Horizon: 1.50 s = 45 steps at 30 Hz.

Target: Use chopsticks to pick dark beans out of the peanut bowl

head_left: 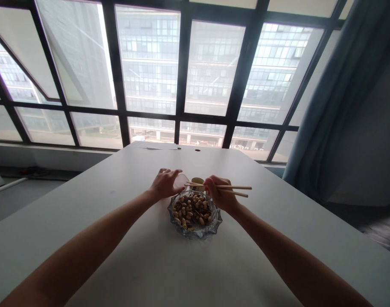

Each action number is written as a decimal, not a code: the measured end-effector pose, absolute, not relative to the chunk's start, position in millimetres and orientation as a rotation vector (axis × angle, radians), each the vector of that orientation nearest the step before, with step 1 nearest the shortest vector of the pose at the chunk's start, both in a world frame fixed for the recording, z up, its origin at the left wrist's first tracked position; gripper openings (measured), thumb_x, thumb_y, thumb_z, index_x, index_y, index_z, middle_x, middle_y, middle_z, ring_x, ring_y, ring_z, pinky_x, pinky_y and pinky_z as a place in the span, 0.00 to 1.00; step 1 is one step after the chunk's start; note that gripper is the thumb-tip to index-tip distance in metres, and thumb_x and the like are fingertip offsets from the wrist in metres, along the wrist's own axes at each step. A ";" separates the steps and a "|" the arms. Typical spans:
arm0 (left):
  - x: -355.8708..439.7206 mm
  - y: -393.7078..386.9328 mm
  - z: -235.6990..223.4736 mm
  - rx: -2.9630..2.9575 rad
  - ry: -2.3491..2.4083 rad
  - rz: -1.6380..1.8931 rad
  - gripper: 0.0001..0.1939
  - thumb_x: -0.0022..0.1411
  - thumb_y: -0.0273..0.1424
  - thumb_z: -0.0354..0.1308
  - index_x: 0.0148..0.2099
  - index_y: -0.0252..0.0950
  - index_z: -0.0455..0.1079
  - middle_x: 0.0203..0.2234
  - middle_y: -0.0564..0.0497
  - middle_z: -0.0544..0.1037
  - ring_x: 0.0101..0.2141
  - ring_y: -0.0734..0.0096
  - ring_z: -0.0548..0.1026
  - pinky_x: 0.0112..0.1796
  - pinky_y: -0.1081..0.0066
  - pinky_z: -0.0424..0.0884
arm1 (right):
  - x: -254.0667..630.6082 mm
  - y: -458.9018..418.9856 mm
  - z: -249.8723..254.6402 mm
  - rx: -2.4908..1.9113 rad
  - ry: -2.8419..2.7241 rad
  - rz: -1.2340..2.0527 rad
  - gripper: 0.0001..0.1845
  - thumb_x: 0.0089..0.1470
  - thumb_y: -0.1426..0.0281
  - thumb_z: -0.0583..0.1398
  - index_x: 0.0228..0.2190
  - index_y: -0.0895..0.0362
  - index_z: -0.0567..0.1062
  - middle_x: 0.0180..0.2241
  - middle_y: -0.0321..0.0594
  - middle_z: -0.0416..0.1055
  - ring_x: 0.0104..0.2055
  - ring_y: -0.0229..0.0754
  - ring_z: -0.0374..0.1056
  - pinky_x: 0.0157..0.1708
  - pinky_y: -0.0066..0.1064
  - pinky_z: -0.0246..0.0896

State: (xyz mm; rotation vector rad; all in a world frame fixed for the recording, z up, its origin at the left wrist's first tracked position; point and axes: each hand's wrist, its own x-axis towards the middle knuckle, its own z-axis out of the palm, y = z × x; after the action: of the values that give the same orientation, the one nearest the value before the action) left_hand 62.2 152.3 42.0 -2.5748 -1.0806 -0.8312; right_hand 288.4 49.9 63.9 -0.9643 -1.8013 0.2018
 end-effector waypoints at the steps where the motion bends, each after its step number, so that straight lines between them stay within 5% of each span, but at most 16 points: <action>1: 63.3 153.6 42.3 -2.574 -1.135 -0.801 0.32 0.57 0.48 0.60 0.58 0.35 0.65 0.42 0.42 0.80 0.44 0.51 0.77 0.53 0.53 0.63 | 290.6 45.4 66.7 -0.985 -1.769 0.251 0.32 0.62 0.43 0.50 0.22 0.55 0.70 0.17 0.38 0.68 0.19 0.38 0.64 0.20 0.29 0.60; 8: 66.6 161.0 46.3 -2.616 -1.353 -0.665 0.32 0.59 0.51 0.57 0.57 0.34 0.65 0.40 0.42 0.81 0.43 0.51 0.78 0.50 0.53 0.66 | 313.9 26.0 100.3 -1.232 -1.718 0.664 0.38 0.51 0.34 0.52 0.16 0.56 0.69 0.09 0.34 0.61 0.10 0.33 0.57 0.11 0.23 0.50; 15: 40.4 152.5 36.7 -2.622 -1.273 -0.824 0.30 0.62 0.54 0.52 0.54 0.36 0.68 0.49 0.40 0.78 0.48 0.50 0.76 0.50 0.50 0.68 | 319.4 24.0 103.1 -1.321 -1.988 0.839 0.36 0.55 0.38 0.52 0.18 0.58 0.69 0.11 0.35 0.66 0.11 0.33 0.62 0.12 0.21 0.55; 27: 9.2 152.2 -14.5 -2.472 -1.424 -1.342 0.30 0.60 0.52 0.56 0.57 0.37 0.62 0.53 0.40 0.73 0.53 0.53 0.72 0.52 0.55 0.71 | 312.2 35.8 84.2 -1.146 -1.803 0.589 0.31 0.57 0.41 0.54 0.22 0.55 0.70 0.14 0.35 0.69 0.15 0.38 0.66 0.14 0.26 0.60; 34: 9.8 147.8 -13.7 -2.539 -1.634 -1.220 0.33 0.57 0.50 0.59 0.59 0.37 0.61 0.51 0.40 0.75 0.50 0.53 0.76 0.48 0.57 0.73 | 313.8 29.2 98.7 -1.185 -1.850 0.678 0.31 0.53 0.41 0.59 0.22 0.57 0.70 0.15 0.37 0.70 0.15 0.37 0.67 0.13 0.24 0.60; 45: 11.2 140.7 -6.6 -2.570 -1.696 -1.165 0.32 0.58 0.47 0.59 0.60 0.39 0.61 0.49 0.43 0.77 0.46 0.55 0.77 0.46 0.58 0.74 | 313.9 19.7 105.4 -1.183 -2.078 0.552 0.30 0.59 0.45 0.55 0.23 0.58 0.71 0.17 0.38 0.71 0.17 0.37 0.68 0.16 0.25 0.63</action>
State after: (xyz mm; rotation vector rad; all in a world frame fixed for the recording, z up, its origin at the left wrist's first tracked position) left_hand 11.2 140.7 -6.6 -2.5703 -1.6956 -1.1652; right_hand 313.9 19.7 105.4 -1.1827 -2.0785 0.5518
